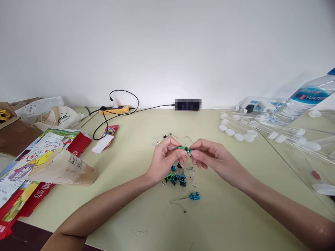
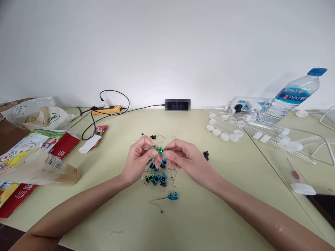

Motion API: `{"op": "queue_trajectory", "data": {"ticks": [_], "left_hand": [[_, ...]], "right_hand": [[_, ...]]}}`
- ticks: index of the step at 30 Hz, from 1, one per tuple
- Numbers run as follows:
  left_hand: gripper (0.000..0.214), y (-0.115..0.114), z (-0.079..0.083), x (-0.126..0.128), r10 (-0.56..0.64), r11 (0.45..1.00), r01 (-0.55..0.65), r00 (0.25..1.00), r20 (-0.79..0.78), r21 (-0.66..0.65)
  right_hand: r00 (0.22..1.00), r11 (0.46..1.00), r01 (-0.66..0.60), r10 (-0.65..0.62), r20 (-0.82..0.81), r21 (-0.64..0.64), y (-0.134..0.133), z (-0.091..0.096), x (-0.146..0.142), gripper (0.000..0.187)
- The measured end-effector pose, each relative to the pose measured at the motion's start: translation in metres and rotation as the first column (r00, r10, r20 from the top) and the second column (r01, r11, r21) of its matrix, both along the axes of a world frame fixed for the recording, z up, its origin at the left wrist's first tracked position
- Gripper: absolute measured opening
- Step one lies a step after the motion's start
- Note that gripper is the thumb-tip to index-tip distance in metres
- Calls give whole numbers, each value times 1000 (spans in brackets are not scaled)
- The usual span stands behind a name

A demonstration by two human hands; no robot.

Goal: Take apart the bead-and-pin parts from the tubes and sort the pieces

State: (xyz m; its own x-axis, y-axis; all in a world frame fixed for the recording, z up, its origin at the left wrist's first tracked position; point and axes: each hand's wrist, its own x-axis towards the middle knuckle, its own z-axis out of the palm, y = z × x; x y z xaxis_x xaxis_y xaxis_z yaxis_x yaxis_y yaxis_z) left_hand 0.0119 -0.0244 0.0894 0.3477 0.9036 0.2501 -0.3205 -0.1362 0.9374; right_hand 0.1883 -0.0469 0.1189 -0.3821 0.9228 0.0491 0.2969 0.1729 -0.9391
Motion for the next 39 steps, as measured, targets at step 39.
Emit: {"op": "queue_trajectory", "data": {"ticks": [39], "left_hand": [[27, 30, 9, -5, 441, 842, 406, -140, -887, 354]], "right_hand": [[889, 624, -75, -312, 336, 778, -8, -6, 16, 15]]}}
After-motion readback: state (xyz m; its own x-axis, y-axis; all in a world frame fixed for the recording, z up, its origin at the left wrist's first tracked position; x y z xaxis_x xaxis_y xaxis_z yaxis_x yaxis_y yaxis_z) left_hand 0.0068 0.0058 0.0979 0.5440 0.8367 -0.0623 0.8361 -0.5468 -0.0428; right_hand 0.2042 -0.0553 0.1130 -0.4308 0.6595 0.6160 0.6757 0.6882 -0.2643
